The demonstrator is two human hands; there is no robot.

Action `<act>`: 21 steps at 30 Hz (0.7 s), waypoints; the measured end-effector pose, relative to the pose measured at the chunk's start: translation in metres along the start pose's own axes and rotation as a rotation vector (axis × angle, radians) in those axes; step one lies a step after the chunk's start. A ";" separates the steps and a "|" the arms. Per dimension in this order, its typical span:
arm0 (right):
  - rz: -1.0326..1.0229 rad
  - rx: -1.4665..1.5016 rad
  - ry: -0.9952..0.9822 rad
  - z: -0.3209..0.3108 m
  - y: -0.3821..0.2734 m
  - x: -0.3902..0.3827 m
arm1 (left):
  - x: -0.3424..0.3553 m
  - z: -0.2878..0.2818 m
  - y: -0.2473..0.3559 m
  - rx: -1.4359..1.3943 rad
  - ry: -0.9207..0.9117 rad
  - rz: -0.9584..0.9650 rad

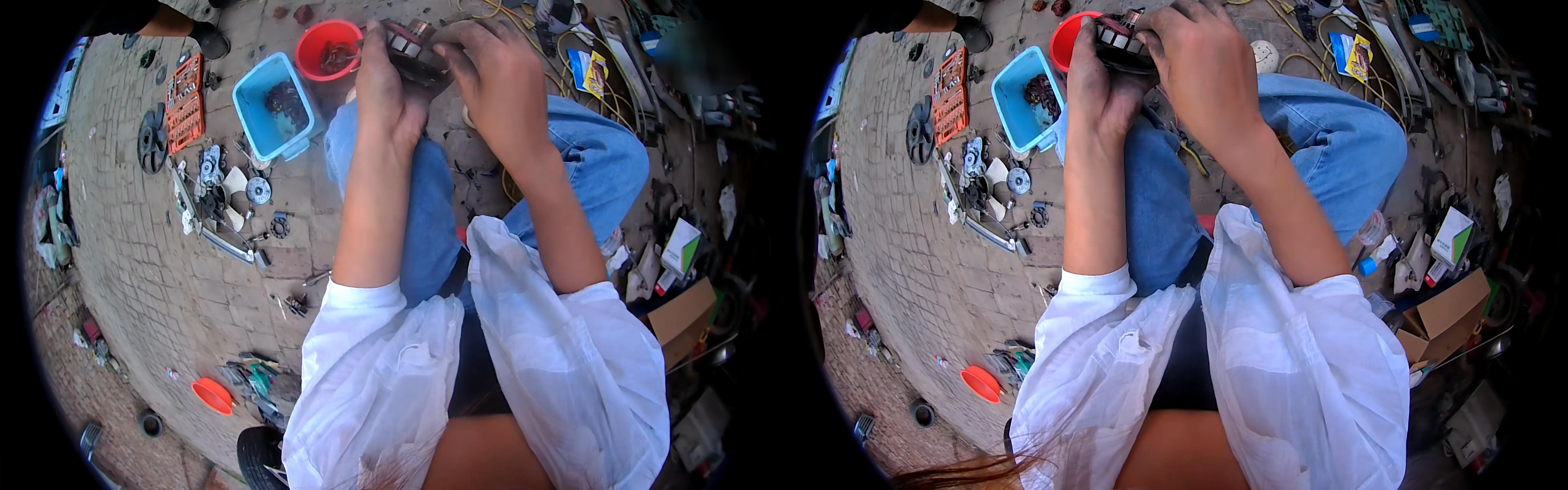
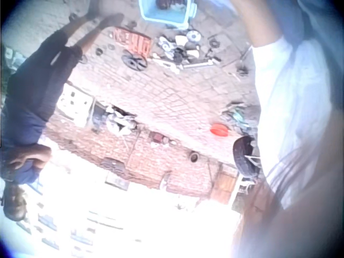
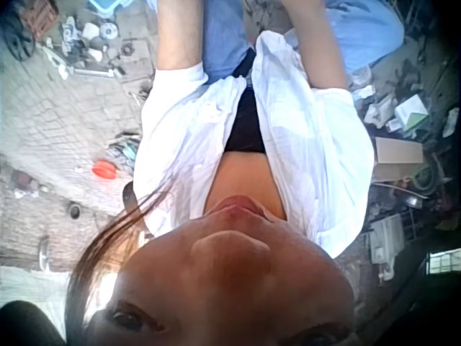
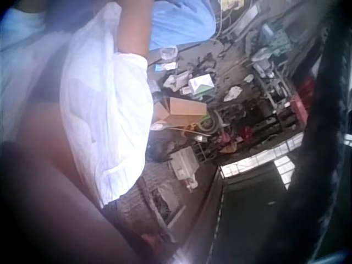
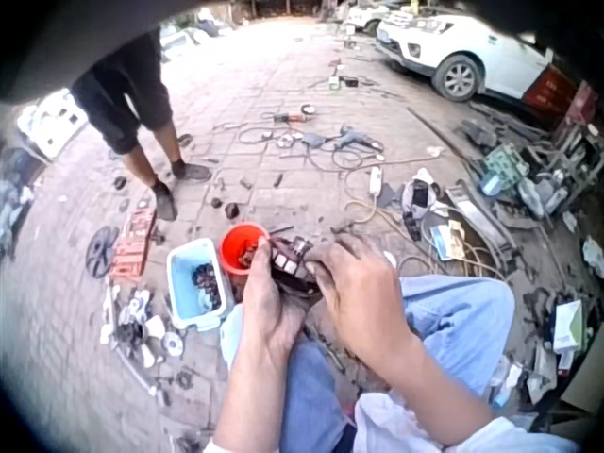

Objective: The person sits on the ground and uses pliers to remove copper wire from a motor stator. They pull the wire out of the slots and place the removed pieces into a red bucket. The person continues to strip the stator of wire throughout the clip.

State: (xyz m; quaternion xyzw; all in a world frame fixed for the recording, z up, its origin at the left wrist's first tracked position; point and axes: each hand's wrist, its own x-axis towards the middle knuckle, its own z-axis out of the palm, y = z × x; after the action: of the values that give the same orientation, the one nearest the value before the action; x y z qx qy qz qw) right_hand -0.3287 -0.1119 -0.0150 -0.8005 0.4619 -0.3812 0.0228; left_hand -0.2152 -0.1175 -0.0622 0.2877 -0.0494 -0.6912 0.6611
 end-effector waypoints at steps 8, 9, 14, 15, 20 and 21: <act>0.096 0.081 -0.101 -0.008 -0.001 0.012 | -0.002 -0.001 0.002 -0.087 -0.022 -0.062; 0.102 0.073 -0.112 -0.008 -0.001 0.013 | -0.002 -0.002 0.003 -0.102 -0.031 -0.073; 0.034 0.074 -0.089 0.000 0.005 0.015 | -0.001 -0.006 0.007 -0.074 -0.082 -0.135; 0.050 0.090 -0.101 -0.001 0.005 0.016 | -0.001 -0.005 0.008 -0.071 -0.081 -0.136; 0.093 0.251 -0.198 -0.006 0.007 0.018 | -0.002 -0.005 0.008 -0.087 -0.102 -0.161; 0.082 0.249 -0.206 -0.007 0.009 0.019 | -0.002 -0.005 0.009 -0.092 -0.120 -0.168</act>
State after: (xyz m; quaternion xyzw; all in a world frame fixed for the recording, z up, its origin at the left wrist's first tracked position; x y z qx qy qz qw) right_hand -0.3339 -0.1291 -0.0022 -0.8067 0.4386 -0.3502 0.1849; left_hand -0.2052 -0.1156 -0.0620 0.2181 -0.0327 -0.7618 0.6091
